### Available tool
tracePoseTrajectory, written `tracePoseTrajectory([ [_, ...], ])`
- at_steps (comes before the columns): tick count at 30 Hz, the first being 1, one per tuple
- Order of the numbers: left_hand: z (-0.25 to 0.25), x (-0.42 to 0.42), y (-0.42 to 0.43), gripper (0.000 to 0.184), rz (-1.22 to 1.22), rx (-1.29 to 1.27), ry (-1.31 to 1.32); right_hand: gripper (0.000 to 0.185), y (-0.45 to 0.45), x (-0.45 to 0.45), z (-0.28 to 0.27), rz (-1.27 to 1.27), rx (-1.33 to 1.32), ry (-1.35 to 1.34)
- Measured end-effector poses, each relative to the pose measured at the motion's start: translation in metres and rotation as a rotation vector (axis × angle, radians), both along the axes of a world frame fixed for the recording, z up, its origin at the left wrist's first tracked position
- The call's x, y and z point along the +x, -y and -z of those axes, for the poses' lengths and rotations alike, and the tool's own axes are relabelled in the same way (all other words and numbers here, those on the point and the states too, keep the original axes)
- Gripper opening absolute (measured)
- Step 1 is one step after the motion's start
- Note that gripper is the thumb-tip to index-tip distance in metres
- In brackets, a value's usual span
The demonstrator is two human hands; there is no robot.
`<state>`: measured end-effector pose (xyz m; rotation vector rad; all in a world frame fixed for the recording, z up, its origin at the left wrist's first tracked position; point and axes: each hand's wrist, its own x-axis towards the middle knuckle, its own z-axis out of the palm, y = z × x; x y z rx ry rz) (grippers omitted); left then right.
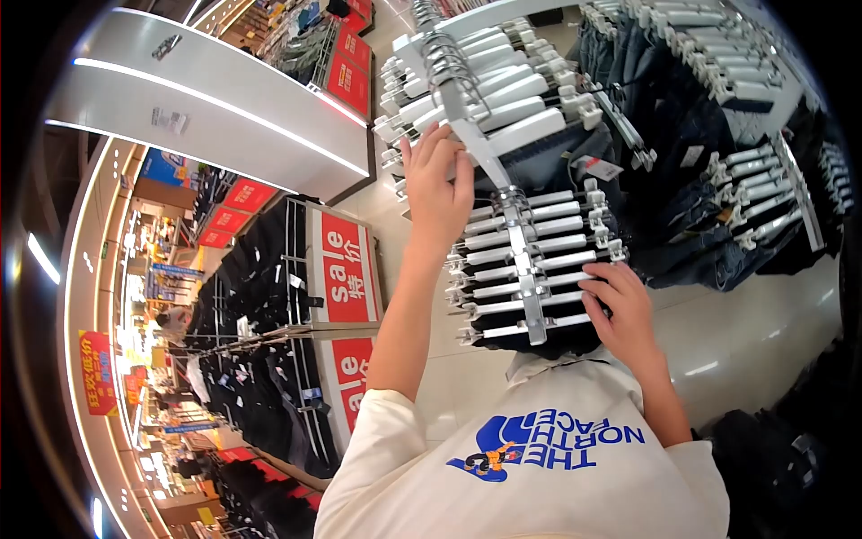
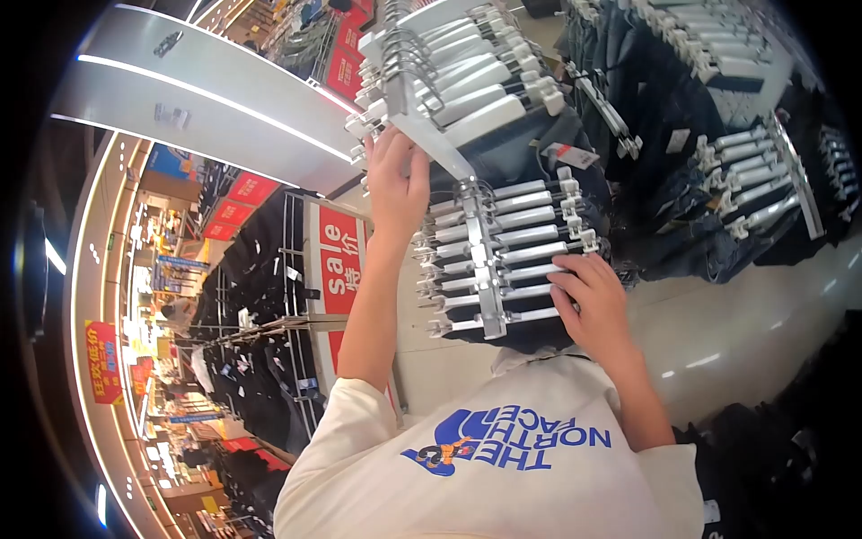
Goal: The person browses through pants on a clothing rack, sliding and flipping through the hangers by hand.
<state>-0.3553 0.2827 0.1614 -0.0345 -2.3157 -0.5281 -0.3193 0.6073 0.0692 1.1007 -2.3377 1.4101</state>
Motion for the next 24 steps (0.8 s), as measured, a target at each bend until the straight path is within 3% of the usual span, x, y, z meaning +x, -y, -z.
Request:
tracePoseTrajectory([
  [4, -0.004, -0.006, 0.002, 0.007, 0.038, -0.024, -0.037, 0.019, 0.004, -0.01, -0.016, 0.004, 0.029, 0.066],
  [7, -0.004, -0.009, 0.004, 0.011, 0.039, -0.013, -0.096, 0.018, 0.007, -0.027, -0.034, 0.028, -0.001, 0.341],
  [13, -0.018, -0.013, 0.001, 0.024, 0.081, 0.155, -0.131, 0.026, 0.061, -0.106, -0.105, 0.053, -0.122, -0.202],
  [17, -0.019, -0.018, 0.004, 0.037, 0.059, 0.136, -0.081, 0.027, 0.105, -0.153, -0.13, 0.038, -0.106, -0.309],
  [20, -0.018, -0.024, 0.005, 0.036, 0.008, 0.139, -0.038, 0.026, 0.134, -0.178, -0.124, 0.013, -0.049, -0.292],
  [22, -0.013, -0.031, 0.006, 0.035, -0.065, 0.105, -0.07, 0.024, 0.148, -0.183, -0.117, 0.056, 0.034, -0.031],
  [24, -0.009, -0.036, 0.006, 0.036, -0.107, 0.101, -0.083, 0.023, 0.155, -0.18, -0.116, 0.081, 0.043, -0.078],
])
